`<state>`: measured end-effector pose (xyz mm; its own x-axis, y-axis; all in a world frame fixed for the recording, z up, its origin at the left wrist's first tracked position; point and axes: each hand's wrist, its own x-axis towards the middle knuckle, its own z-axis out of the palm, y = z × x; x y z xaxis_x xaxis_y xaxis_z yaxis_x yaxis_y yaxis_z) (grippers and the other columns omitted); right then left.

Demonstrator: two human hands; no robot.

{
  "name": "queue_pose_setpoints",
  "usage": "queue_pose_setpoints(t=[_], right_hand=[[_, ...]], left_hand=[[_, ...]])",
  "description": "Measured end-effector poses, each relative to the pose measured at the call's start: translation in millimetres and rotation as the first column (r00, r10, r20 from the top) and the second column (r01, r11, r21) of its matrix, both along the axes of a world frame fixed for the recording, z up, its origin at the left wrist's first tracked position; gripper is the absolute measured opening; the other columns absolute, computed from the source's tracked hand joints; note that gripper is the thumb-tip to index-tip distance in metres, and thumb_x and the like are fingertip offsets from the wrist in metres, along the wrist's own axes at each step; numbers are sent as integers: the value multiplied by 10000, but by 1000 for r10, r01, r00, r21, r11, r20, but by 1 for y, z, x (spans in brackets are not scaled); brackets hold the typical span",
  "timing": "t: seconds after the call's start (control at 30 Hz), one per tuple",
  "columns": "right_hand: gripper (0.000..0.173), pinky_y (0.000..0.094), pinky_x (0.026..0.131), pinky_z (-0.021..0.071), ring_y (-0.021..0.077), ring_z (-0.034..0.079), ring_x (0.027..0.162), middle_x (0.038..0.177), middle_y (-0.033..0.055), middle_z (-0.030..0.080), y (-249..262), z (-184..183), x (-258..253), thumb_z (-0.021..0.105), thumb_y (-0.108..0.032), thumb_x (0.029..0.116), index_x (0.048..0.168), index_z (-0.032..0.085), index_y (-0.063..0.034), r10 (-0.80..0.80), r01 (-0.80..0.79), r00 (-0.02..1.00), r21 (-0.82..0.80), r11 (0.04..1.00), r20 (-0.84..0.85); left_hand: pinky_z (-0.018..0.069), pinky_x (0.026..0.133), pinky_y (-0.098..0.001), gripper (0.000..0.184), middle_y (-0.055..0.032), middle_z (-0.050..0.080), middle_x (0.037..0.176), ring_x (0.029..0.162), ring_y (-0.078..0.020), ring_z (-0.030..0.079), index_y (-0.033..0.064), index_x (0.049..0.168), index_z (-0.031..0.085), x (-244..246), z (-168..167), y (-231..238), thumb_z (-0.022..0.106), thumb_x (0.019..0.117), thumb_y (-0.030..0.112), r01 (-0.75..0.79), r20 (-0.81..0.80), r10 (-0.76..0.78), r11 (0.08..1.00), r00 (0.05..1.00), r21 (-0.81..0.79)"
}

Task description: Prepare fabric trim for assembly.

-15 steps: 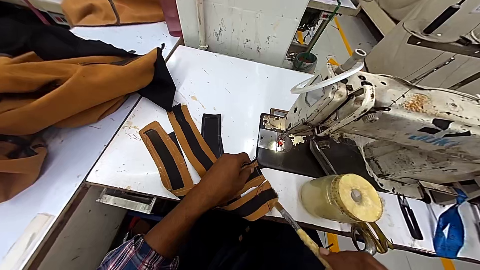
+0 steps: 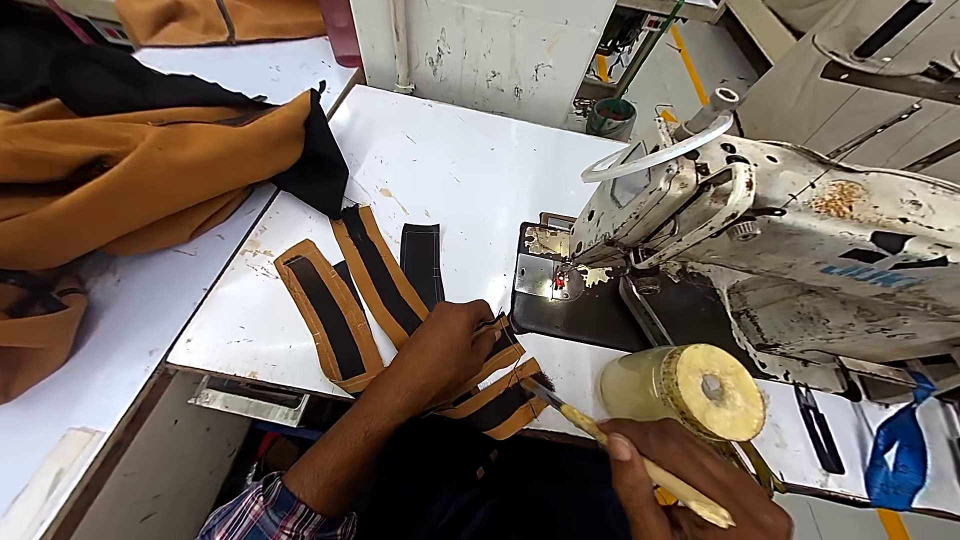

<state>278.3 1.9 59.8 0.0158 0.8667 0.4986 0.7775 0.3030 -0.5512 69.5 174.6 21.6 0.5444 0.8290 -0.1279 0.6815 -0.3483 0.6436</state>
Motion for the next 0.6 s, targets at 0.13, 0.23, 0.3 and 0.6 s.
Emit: queue_pose_setpoints(t=[0.13, 0.23, 0.3, 0.6], right_hand=[[269, 195, 703, 557, 72, 681, 796, 833, 39, 725, 9, -14, -4, 588, -276, 1031, 977, 757, -74, 26, -26, 999, -2, 1000, 46], [285, 233, 673, 549, 109, 680, 760, 779, 68, 713, 2, 12, -4, 577, -256, 1025, 887, 732, -62, 17, -5, 994, -115, 993, 105], [282, 238, 673, 551, 112, 690, 764, 784, 77, 724, 1, 23, -5, 579, -242, 1019, 875, 734, -55, 16, 0, 992, -129, 992, 123], [242, 194, 729, 567, 74, 696, 818, 856, 49, 741, 14, -6, -6, 601, -259, 1030, 985, 742, -69, 68, -69, 996, 18, 997, 49]], left_hand=[[512, 586, -309, 184, 17, 613, 715, 616, -100, 583, 132, 985, 690, 0, 0, 1, 630, 1021, 302, 0, 0, 0, 1000, 1000, -8], [505, 581, -305, 177, 18, 610, 712, 612, -101, 578, 131, 999, 696, -2, -2, 1, 631, 1019, 294, -6, 16, 6, 1000, 1000, -15], [503, 580, -307, 174, 19, 609, 710, 613, -102, 578, 132, 1001, 696, -2, -2, 2, 629, 1018, 292, -3, 19, 3, 1000, 1000, -21], [495, 551, -301, 164, 25, 598, 691, 582, -91, 561, 141, 1000, 695, -5, -2, 2, 627, 1018, 289, -24, 44, 26, 998, 999, -51]])
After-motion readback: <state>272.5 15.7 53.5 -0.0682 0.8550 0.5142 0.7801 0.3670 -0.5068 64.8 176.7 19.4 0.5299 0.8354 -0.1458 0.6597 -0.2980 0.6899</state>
